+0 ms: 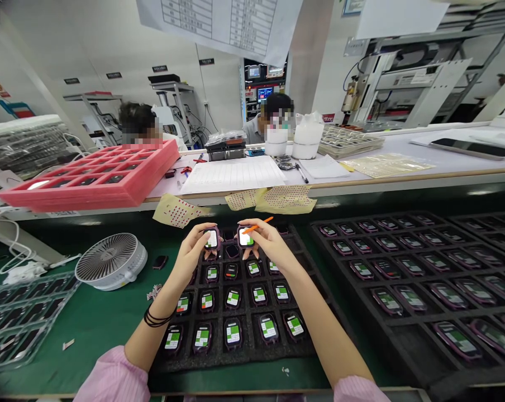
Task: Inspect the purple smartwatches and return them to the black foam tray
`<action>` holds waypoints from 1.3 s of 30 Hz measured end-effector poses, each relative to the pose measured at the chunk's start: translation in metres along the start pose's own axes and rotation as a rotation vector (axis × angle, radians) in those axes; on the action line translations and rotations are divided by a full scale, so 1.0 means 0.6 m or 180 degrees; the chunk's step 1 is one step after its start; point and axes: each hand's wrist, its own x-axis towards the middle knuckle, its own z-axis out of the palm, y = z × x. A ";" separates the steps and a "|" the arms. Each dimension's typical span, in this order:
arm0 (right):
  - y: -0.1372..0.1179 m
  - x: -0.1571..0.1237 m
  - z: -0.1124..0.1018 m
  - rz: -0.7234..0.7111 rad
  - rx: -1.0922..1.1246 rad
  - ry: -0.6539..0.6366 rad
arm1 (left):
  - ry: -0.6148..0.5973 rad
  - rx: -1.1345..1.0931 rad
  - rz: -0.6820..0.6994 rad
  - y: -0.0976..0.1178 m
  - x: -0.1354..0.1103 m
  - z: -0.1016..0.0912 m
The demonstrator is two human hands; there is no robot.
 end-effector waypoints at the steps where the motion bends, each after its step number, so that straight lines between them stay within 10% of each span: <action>1: -0.001 -0.001 0.001 0.0002 -0.0005 0.0032 | 0.0022 -0.0008 -0.0021 0.001 -0.001 0.000; 18: -0.002 -0.006 0.000 -0.0003 0.0175 -0.0460 | -0.0437 0.0255 0.0106 -0.003 -0.002 0.002; 39: -0.002 0.000 0.006 0.0154 0.0095 0.0195 | -0.0089 -0.0034 -0.0301 0.008 -0.002 0.004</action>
